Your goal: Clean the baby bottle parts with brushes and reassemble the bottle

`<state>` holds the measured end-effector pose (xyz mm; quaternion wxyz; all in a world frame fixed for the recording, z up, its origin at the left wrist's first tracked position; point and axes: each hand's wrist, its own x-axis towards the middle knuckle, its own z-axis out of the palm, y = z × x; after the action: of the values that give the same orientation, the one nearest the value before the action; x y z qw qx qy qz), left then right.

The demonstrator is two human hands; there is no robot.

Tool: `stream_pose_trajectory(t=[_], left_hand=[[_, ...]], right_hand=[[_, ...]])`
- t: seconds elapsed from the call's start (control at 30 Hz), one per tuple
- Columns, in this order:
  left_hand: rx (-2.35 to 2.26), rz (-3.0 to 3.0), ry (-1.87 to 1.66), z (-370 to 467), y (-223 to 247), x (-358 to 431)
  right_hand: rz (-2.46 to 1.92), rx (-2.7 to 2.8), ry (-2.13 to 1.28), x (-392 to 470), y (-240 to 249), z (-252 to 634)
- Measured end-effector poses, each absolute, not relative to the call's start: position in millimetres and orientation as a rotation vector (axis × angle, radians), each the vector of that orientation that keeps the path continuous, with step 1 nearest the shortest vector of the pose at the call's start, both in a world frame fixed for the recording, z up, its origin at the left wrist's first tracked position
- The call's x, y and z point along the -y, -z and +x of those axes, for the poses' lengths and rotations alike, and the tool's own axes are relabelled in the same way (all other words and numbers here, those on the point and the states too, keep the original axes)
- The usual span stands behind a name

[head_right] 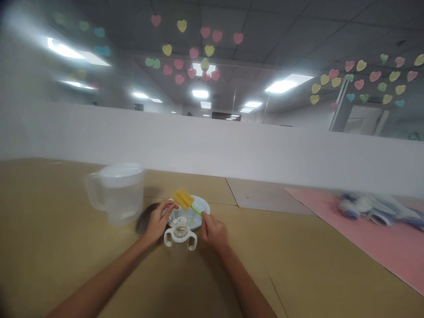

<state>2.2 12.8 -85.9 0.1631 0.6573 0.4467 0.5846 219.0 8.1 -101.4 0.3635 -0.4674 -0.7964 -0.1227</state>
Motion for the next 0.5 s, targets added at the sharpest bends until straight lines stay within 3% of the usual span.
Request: stream_pose_trajectory(t=[0.2,0.5], left_hand=[[-1.270,1.811,-1.767,1.9,87.2,-8.0],[-1.354,1.861,-2.019,-1.0,89.3,-9.2]], right_hand=[[-1.089,1.860,0.505,-13.1,102.7,225.2],[-0.876,2.140,0.850,-14.5,98.8,223.8]])
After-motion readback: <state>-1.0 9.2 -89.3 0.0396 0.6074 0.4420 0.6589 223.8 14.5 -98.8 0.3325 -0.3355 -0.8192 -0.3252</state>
